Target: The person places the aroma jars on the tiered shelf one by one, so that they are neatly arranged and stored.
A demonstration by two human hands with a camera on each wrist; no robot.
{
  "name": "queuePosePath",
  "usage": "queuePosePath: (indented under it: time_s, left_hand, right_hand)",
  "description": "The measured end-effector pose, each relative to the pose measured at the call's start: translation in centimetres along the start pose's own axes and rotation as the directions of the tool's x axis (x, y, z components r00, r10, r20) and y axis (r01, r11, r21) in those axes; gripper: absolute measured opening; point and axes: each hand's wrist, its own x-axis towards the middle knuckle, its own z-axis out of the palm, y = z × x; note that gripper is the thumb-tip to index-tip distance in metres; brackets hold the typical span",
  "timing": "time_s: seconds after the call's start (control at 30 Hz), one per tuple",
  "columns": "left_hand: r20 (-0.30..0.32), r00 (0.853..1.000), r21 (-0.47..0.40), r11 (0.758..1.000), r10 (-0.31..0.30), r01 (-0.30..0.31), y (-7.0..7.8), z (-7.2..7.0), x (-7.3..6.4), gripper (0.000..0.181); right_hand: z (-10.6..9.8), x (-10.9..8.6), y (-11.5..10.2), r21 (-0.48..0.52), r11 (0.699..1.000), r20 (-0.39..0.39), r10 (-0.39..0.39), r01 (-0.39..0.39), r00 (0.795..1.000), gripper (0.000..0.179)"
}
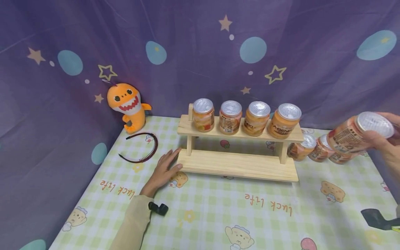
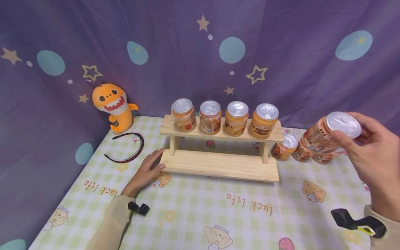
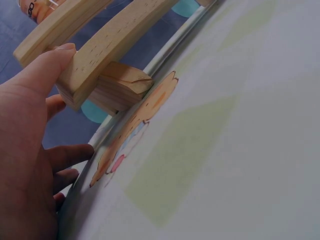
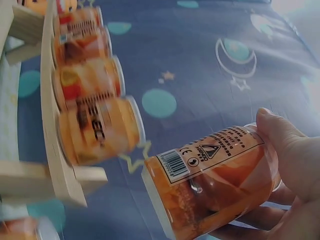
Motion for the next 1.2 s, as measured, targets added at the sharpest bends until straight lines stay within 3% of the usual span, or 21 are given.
queuePosePath:
  time_s: [0.1,0.17,0.23,0.3,0.4,0.63,0.73,1.0,1.2]
  left_hand:
    - [0.000,1.000,0.005,1.000,0.007,-0.007,0.0,0.0,0.0,0.065]
    - [0.000,1.000,0.008,1.000,0.008,-0.008,0.0,0.0,0.0,0.065]
    - [0.000,1.000,0.007,1.000,0.008,-0.008,0.0,0.0,0.1,0.065]
    - [0.000,1.000,0.004,1.000,0.007,-0.007,0.0,0.0,0.1,0.065]
    - [0.003,1.000,0.002,1.000,0.006,-0.006,0.0,0.0,0.1,0.065]
    - [0.006,1.000,0.010,1.000,0.010,-0.010,0.1,0.0,0.2,0.065]
    - [0.005,1.000,0.006,1.000,0.011,-0.011,0.2,-0.1,0.2,0.065]
    - [0.003,1.000,0.014,1.000,0.011,-0.011,-0.1,-0.1,0.0,0.065]
    - [0.001,1.000,0.015,1.000,0.004,-0.004,0.1,-0.1,0.0,0.066]
  right_hand:
    - [1.6,-0.3,-0.5,0.195,0.980,-0.006,-0.026,0.027,1.000,0.042]
    - [2.6,-0.5,-1.0,0.229,0.973,0.018,-0.044,0.038,0.999,0.044]
    - [3.4,-0.7,-1.5,0.139,0.989,0.050,-0.056,0.049,0.997,0.045]
    - [4.3,-0.9,-2.0,-0.022,0.999,0.056,-0.029,0.030,0.998,0.047]
    - [5.5,-1.3,-2.7,-0.220,0.975,0.073,-0.003,0.019,0.997,0.052]
    - [8.4,-1.7,-2.7,0.032,0.999,0.170,0.004,-0.010,0.985,0.054]
    - [9.6,-1.9,-2.8,0.067,0.998,0.207,0.005,-0.019,0.978,0.055]
    - [12.7,-2.6,-3.2,0.056,0.997,0.289,0.029,-0.047,0.957,0.054]
    - [15.1,-3.1,-3.4,-0.002,1.000,0.326,0.000,0.001,0.945,0.055]
